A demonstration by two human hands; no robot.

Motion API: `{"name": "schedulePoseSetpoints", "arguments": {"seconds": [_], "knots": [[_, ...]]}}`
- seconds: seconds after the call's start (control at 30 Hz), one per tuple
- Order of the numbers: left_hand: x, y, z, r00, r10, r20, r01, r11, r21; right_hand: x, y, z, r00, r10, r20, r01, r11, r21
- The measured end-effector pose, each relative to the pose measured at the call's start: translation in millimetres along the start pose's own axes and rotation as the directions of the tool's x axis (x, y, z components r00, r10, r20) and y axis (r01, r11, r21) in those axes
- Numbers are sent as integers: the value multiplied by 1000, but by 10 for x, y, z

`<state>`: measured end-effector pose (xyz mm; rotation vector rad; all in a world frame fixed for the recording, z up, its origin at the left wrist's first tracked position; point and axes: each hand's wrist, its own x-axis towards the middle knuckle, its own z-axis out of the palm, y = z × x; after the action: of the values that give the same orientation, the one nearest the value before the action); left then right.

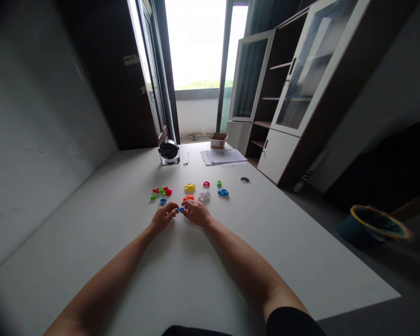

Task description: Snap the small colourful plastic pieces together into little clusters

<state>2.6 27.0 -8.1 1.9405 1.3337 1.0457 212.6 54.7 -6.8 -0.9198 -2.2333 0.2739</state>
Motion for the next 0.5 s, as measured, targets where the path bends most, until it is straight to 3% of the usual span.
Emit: {"name": "schedulePoseSetpoints", "arguments": {"seconds": [0.5], "knots": [[-7,41,-19,1000,-4,18,4,1000,5,-1,-1,1,1000,-4,9,4,1000,-8]]}}
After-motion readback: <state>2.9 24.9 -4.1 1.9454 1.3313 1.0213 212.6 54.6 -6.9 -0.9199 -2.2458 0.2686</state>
